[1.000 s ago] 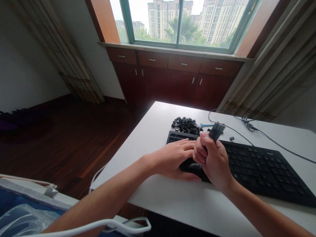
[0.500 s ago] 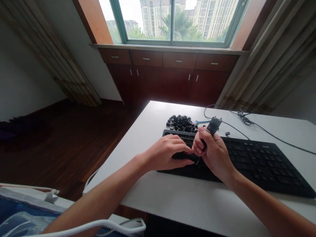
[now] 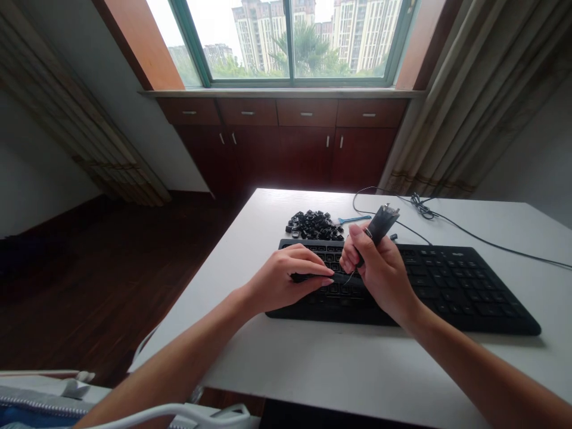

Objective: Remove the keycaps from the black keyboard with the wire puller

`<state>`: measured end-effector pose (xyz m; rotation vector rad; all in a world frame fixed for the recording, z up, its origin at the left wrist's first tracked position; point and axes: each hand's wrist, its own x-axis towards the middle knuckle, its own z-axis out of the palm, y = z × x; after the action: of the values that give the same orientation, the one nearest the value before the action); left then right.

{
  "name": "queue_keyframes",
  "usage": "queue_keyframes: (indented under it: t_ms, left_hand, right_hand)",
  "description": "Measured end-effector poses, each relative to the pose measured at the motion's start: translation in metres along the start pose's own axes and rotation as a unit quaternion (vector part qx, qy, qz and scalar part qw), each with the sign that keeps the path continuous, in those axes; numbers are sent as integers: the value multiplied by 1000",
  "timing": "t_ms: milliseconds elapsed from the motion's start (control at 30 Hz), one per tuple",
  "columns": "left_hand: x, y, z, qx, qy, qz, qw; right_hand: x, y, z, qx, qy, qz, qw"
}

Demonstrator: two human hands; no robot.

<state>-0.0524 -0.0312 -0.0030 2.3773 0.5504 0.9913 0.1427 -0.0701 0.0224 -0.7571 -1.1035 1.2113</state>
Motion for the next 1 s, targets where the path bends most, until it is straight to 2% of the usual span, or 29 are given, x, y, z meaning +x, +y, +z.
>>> queue_keyframes:
  t_ms: [167, 300, 400, 500, 600, 700, 833, 933, 1000]
  left_hand:
    - [3, -2, 1, -8, 31, -15, 999]
    - [16, 0, -1, -28, 38, -65, 997]
    - [34, -1, -4, -40, 8, -136, 990]
    - [51, -7, -5, -68, -30, -207, 976]
    - [58, -15, -2, -99, -32, -238, 966]
    - [55, -23, 0, -111, -1, -230, 967]
    - [45, -33, -7, -71, 74, -204, 974]
    - [40, -41, -16, -59, 145, -216, 964]
    - [38, -47, -20, -67, 167, -216, 960]
  right_hand:
    - [1, -2, -2, -34, 11, -43, 998]
    - [4, 0, -9, -98, 10, -73, 992]
    - [9, 4, -19, -194, 26, -69, 978]
    - [19, 5, -31, -241, 81, -48, 966]
    - [29, 4, -44, -221, 149, -27, 963]
    - [37, 4, -53, -158, 197, 5, 968]
    - [42, 2, -58, -49, 231, 44, 971]
    - [43, -4, -60, -13, 253, 28, 967]
    - [45, -7, -62, 19, 261, 13, 965]
